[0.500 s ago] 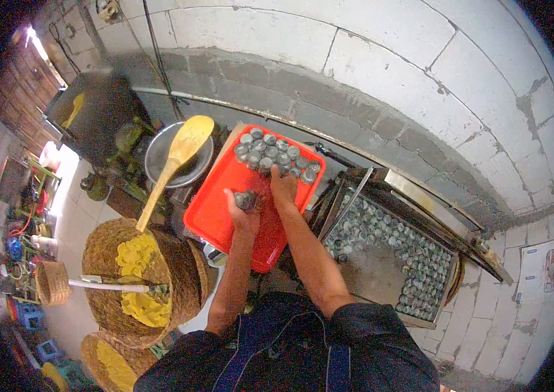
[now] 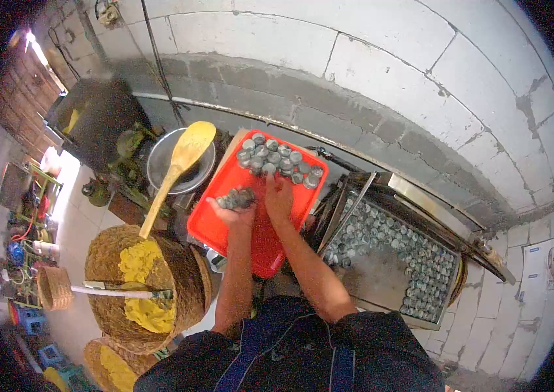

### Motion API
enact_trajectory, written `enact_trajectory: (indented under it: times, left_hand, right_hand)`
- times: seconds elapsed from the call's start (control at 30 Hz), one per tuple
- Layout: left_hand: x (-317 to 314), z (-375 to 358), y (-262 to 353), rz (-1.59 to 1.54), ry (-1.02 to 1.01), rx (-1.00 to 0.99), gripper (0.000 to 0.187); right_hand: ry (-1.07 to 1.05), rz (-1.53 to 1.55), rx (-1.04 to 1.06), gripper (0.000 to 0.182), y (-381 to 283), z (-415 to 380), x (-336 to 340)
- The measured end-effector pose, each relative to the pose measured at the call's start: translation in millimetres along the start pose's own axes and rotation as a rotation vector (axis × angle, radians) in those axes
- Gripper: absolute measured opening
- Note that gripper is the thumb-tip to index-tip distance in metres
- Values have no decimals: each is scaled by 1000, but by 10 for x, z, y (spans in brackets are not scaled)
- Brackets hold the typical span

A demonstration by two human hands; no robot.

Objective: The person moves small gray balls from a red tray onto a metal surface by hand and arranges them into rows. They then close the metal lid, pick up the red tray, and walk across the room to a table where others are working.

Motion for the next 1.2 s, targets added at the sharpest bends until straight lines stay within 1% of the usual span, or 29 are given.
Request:
enact_trajectory:
  times: [0.03, 0.07, 0.1, 0.13, 0.2, 0.33, 0.4, 0.47, 0.53, 0.6, 0.67, 0.7, 0.73, 0.77, 0.8, 0.87, 0.93, 1.0, 1.07, 1.13, 1.17, 1.2]
  left_hand:
    - [-96, -62, 34, 36, 32, -19, 85]
    - [-175, -100, 51, 70, 63, -39, 81]
    - [-219, -118, 62, 73, 63, -41, 81]
    - [-254, -135, 77, 45, 98, -37, 80]
    - [-272, -150, 123, 23, 135, -43, 79]
    - [-247, -163, 192, -1, 154, -15, 79]
    - [-261, -207, 229, 4, 155, 13, 78]
    - [-289, -285, 276, 55, 147, 39, 74]
    - [-430, -461, 289, 86, 88, 81, 69]
    - [-519, -687, 319, 186, 59, 120, 65]
    - [-593, -972, 287, 221, 2, 156, 61]
    - [-597, -1130, 280, 279, 56, 125, 61]
    - [-596, -1267, 259, 339, 101, 83, 60]
    - [-583, -1421, 208, 324, 84, 125, 60]
    - [-560, -1574, 151, 306, 68, 160, 61]
    - [-462, -1818, 9, 354, 58, 192, 62]
    - [-370, -2066, -199, 356, 3, 260, 63]
    - [-314, -2275, -483, 378, 5, 251, 62]
    - [-250, -2448, -811, 320, 74, 245, 62]
    - [-143, -2592, -1036, 373, 58, 238, 62]
    - [-120, -2679, -1190, 373, 43, 270, 62]
    - [-93, -2759, -1317, 372, 30, 298, 62]
  right_hand:
    - [1, 4, -1, 62, 30, 107, -105]
    - [-42, -35, -69, 66, 44, 213, -220]
    - [-88, -74, -139, 70, 9, 259, -296]
    - [-94, -71, -142, 70, -28, 273, -370]
    - [153, -101, -272, 69, -95, 241, -444]
    - [151, -58, -243, 64, -209, 109, -378]
    - [248, -11, -156, 62, -290, -4, -255]
    - [141, 232, 51, 50, -399, -125, -39]
    - [-451, 515, 152, 39, -100, -225, 94]
    - [-761, 726, -130, 25, -96, -586, 719]
    - [-964, 1165, -434, 28, 9, -891, 1388]
    - [-903, 1179, -442, 28, 94, -1001, 1691]
    - [-903, 1193, -526, 27, 192, -1104, 1979]
    - [-913, 1209, -612, 28, 324, -1218, 2235]
    - [-883, 1221, -616, 28, 550, -1318, 2443]
    - [-657, 687, -624, 38, 1289, -1461, 2745]
    - [-441, 265, -626, 53, 2051, -1409, 3099]
    - [-398, 77, -775, 64, 2509, -1241, 3602]
    - [-136, -427, -626, 75, 3611, -1056, 3681]
    - [-85, -207, -561, 90, 3910, -747, 3951]
    - [-94, -197, -563, 90, 4155, -581, 3993]
    - [-15, -82, -576, 90, 4461, -430, 3980]
Point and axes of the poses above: each hand's wrist, its own z-axis towards the middle knuckle, its own x-axis out of the back of the hand, y = z × x, the point moved 2 cm from there along z, towards the middle knuckle, and after that the axes turned 9 degrees about -z, right-handed, at the moved point
